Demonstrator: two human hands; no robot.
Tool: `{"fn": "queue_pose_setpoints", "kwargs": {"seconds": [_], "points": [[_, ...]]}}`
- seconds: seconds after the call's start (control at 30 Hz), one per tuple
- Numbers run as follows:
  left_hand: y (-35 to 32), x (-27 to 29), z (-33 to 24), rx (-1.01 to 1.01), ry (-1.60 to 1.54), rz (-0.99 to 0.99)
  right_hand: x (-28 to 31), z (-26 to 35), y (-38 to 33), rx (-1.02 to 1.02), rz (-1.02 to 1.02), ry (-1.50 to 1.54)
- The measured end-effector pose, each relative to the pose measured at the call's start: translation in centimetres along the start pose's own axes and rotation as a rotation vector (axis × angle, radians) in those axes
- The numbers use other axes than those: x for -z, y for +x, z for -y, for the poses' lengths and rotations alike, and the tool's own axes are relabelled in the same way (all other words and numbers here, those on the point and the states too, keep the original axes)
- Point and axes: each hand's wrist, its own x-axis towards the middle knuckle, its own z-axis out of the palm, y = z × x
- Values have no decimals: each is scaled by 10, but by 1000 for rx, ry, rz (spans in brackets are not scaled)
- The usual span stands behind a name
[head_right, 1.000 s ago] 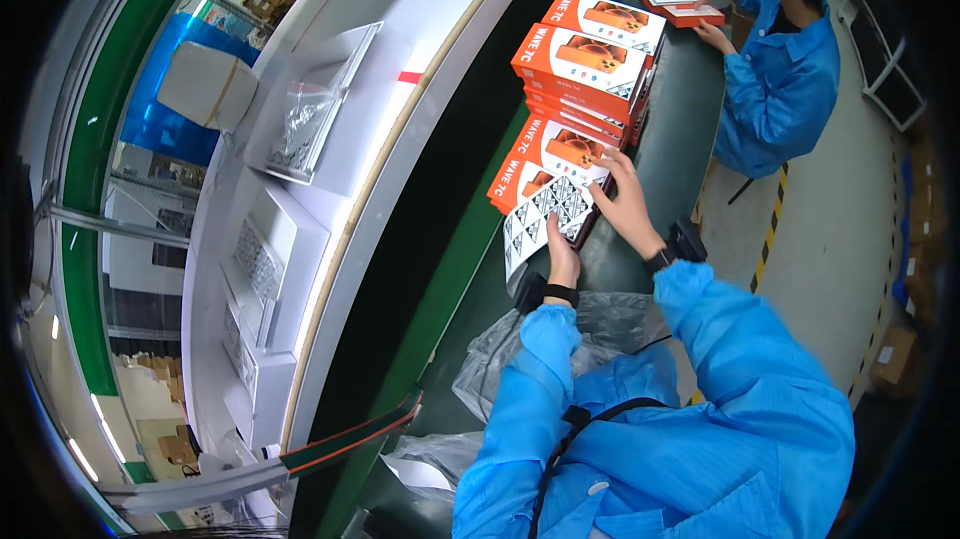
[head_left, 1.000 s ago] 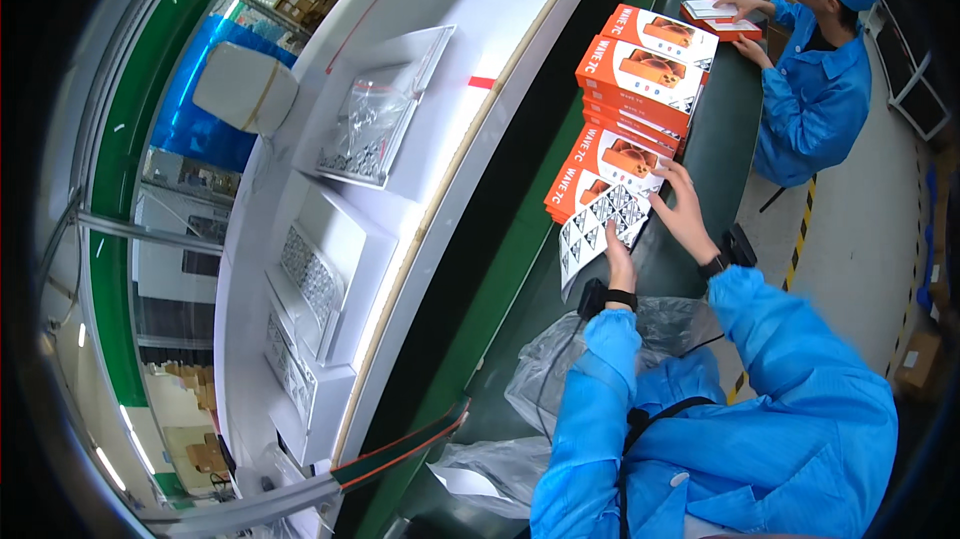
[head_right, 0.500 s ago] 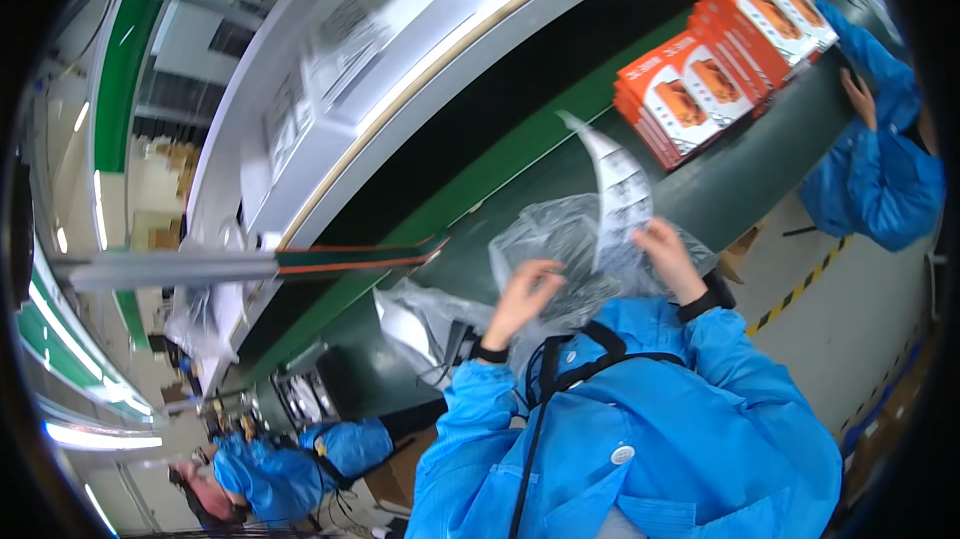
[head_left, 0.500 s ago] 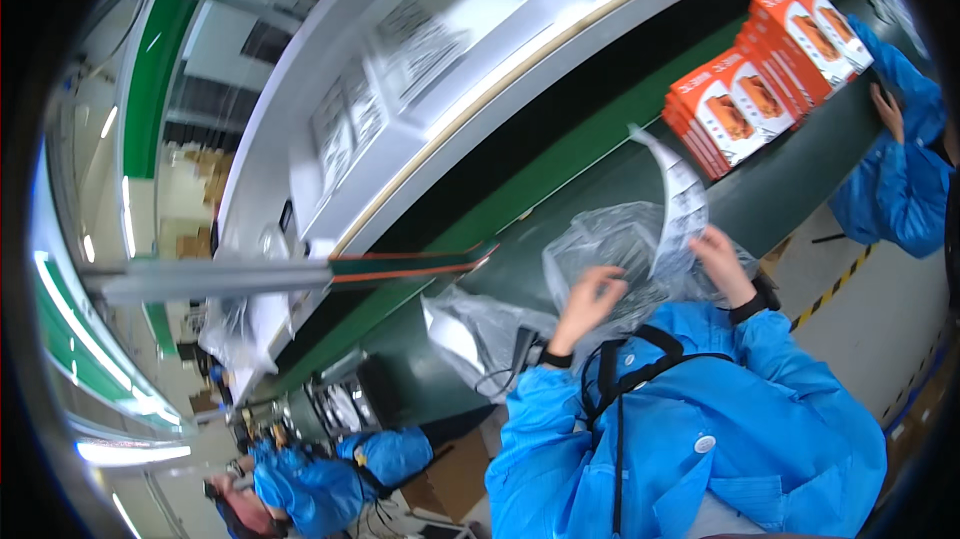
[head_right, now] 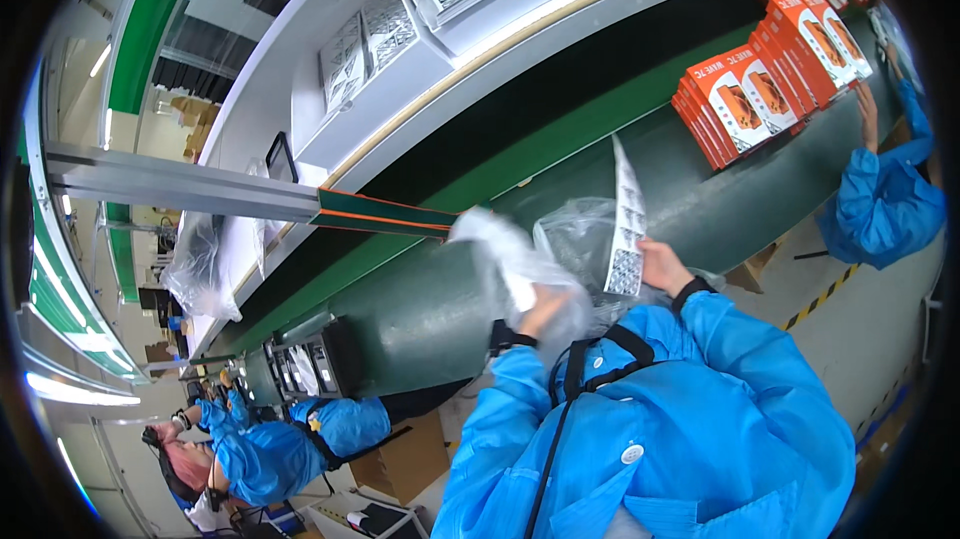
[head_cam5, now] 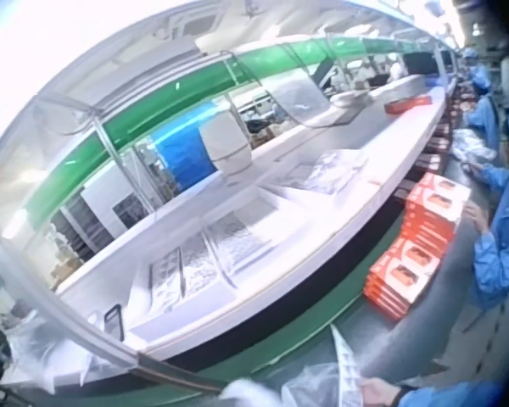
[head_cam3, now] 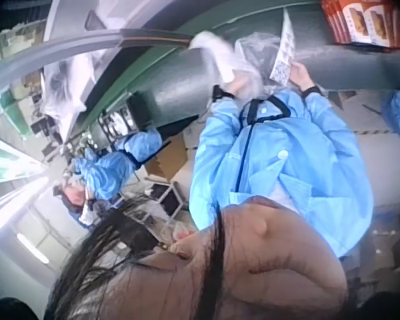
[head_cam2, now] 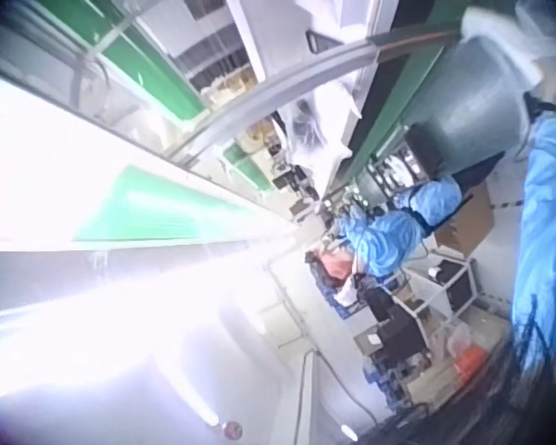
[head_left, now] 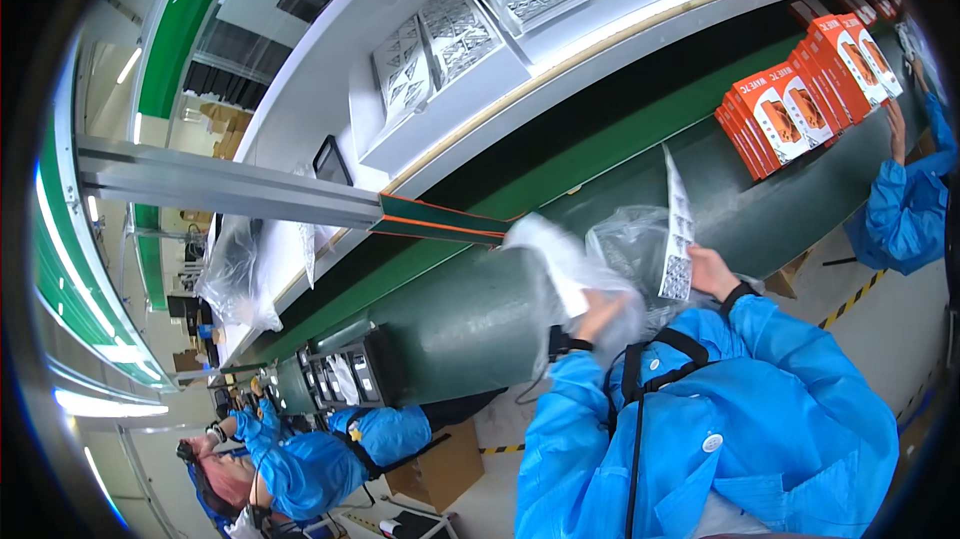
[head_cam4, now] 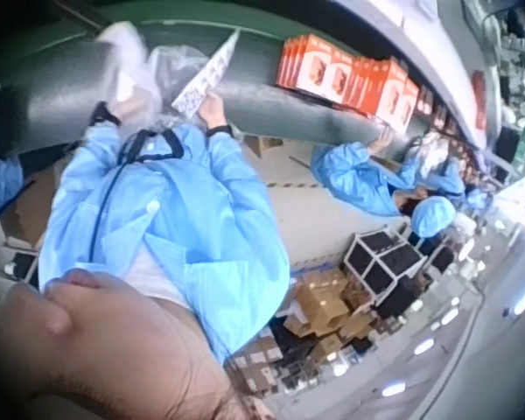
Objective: Applying labels to small product boxes and placing labeled boxes into plastic bags on a production line.
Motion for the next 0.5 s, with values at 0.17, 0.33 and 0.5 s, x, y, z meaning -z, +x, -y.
{"fn": "queue_pose_setpoints", "kwargs": {"seconds": [0.17, 0.33, 0.5], "points": [[11, -73, -48, 14, 1035, 81, -64, -34, 2, -100, 160, -178], [19, -36, -25, 19, 698, -403, -79, 5, -15, 74, 47, -423], [-15, 53, 68, 145, 710, -505, -66, 87, -48, 214, -292, -655]]}}
